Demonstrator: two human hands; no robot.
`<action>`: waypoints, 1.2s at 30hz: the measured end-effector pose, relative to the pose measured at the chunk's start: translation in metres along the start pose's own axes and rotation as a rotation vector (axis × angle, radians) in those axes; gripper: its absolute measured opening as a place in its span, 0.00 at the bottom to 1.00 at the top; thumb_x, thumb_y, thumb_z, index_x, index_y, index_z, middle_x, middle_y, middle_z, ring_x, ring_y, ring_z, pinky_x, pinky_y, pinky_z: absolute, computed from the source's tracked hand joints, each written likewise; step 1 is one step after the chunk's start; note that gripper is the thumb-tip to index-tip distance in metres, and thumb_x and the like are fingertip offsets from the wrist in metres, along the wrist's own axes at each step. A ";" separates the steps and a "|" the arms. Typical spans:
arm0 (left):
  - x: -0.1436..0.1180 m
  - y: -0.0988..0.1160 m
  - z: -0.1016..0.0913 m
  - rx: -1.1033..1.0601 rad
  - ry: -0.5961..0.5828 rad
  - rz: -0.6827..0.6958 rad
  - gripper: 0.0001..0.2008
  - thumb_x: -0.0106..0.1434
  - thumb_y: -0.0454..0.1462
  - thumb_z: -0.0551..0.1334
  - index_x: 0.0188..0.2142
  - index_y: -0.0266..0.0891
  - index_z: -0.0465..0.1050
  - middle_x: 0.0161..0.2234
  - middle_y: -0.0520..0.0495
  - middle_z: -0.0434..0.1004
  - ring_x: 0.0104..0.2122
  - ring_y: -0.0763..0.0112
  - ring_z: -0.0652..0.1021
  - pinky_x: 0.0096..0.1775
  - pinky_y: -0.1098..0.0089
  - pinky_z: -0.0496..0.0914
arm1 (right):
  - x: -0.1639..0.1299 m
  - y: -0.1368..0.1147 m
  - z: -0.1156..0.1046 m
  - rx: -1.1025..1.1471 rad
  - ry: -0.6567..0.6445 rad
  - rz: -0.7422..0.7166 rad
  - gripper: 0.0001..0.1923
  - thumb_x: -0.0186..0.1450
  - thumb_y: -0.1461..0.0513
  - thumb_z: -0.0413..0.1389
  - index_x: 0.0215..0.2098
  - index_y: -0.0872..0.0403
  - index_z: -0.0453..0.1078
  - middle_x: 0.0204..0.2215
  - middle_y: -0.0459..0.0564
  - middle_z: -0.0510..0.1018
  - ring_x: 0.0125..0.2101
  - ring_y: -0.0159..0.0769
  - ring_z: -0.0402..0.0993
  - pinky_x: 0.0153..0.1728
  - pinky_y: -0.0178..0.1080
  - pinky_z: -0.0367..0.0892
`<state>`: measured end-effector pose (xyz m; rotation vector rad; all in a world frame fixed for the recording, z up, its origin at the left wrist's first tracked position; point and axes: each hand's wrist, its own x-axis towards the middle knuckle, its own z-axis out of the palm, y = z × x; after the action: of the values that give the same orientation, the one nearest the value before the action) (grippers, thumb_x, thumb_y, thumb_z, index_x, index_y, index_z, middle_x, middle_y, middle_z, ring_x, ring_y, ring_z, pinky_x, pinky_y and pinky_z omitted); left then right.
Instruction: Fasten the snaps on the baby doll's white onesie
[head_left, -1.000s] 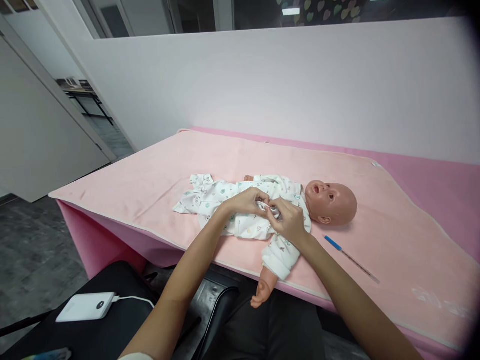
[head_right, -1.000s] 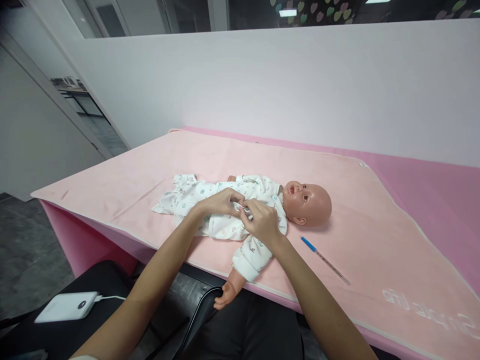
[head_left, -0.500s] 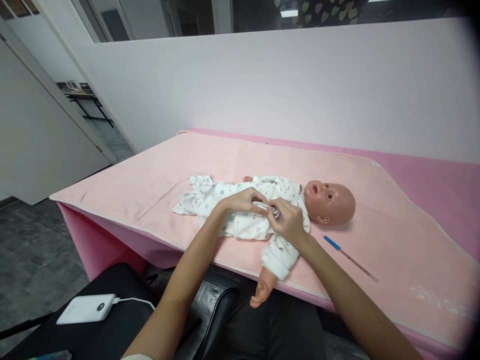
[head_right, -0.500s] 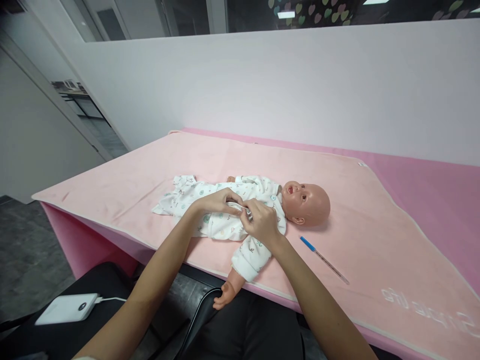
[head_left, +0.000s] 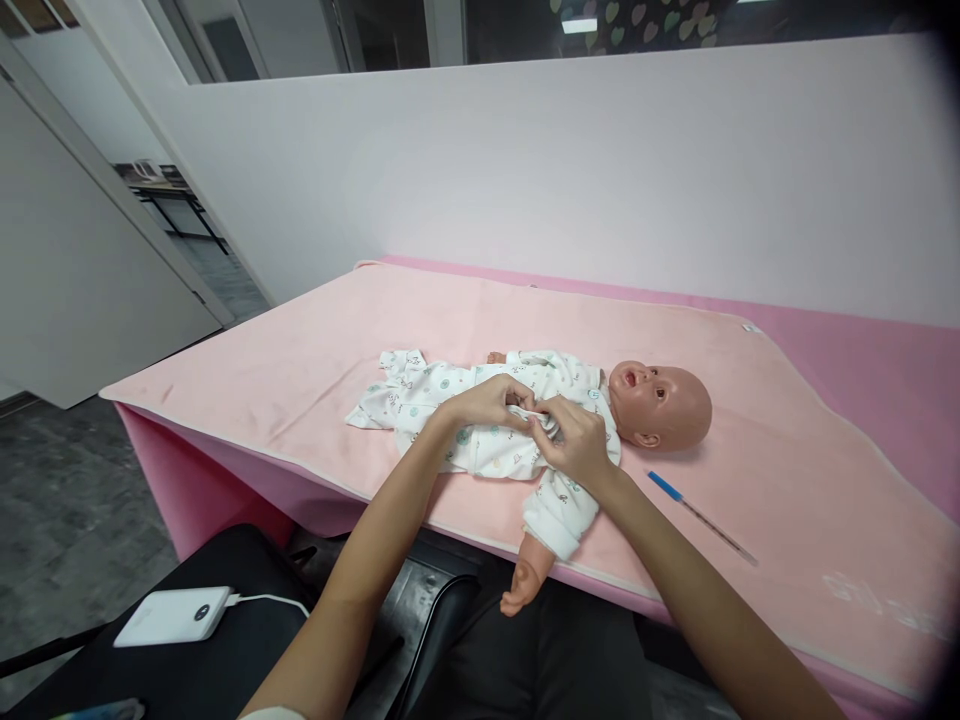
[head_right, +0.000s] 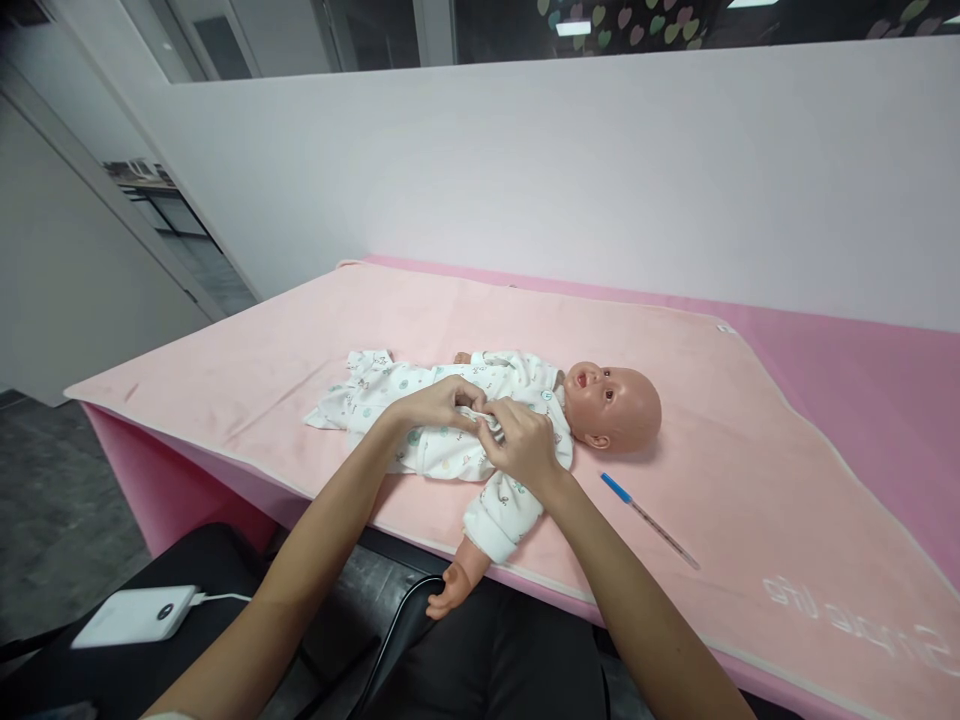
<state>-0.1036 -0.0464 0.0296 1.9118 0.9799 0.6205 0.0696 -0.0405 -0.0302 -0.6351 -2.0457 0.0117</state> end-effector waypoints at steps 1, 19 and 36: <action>0.000 0.000 0.000 -0.002 0.004 0.000 0.06 0.48 0.35 0.64 0.24 0.32 0.70 0.21 0.54 0.67 0.23 0.80 0.66 0.26 0.77 0.59 | 0.000 0.000 0.000 0.000 -0.003 0.003 0.04 0.61 0.62 0.51 0.33 0.54 0.66 0.25 0.45 0.73 0.26 0.29 0.68 0.28 0.32 0.57; 0.000 0.000 -0.009 -0.139 -0.038 -0.057 0.11 0.54 0.37 0.62 0.33 0.31 0.77 0.25 0.49 0.72 0.25 0.79 0.66 0.27 0.76 0.58 | -0.001 0.002 0.001 0.000 0.032 0.012 0.04 0.61 0.64 0.50 0.34 0.54 0.66 0.25 0.45 0.74 0.25 0.28 0.69 0.27 0.32 0.58; -0.002 -0.003 -0.010 -0.031 -0.087 -0.077 0.16 0.51 0.41 0.64 0.36 0.30 0.75 0.23 0.49 0.71 0.20 0.81 0.63 0.22 0.77 0.55 | 0.000 0.000 0.000 0.001 0.018 0.007 0.05 0.61 0.63 0.50 0.34 0.54 0.66 0.25 0.45 0.74 0.26 0.29 0.69 0.27 0.32 0.58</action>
<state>-0.1133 -0.0422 0.0324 1.8487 0.9785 0.5009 0.0700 -0.0403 -0.0304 -0.6400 -2.0256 0.0107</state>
